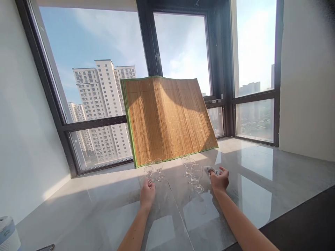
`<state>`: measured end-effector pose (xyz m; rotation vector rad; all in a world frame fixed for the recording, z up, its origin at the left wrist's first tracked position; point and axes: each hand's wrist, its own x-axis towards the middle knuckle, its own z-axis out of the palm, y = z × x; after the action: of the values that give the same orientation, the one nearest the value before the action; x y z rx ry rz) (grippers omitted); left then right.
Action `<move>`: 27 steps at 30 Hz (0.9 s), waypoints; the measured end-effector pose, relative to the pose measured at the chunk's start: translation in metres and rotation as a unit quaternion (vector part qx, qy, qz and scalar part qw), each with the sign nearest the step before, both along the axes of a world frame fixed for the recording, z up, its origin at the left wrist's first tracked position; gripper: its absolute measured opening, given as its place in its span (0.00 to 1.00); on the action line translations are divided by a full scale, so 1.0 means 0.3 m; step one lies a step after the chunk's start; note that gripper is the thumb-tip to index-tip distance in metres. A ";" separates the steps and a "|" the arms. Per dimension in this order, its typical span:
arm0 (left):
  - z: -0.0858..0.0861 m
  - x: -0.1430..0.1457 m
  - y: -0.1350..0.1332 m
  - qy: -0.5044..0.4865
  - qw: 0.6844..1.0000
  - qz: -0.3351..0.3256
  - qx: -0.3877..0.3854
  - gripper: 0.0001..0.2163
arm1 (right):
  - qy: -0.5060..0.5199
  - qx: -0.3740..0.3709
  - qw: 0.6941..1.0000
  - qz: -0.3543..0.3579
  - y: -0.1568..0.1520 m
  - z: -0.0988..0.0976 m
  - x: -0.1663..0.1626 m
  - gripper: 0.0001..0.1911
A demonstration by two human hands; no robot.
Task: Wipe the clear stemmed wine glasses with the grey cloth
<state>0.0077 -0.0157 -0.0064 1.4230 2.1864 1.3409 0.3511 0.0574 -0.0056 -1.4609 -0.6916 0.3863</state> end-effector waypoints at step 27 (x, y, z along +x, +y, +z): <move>0.078 0.196 -0.113 0.274 0.928 -0.232 0.097 0.11 | -0.297 0.222 0.878 0.302 -0.445 0.004 -0.193 0.14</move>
<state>0.0666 -0.0495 0.0170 2.4458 1.8186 1.0939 0.2931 -0.0761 -0.0043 -0.8803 -1.6370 0.2180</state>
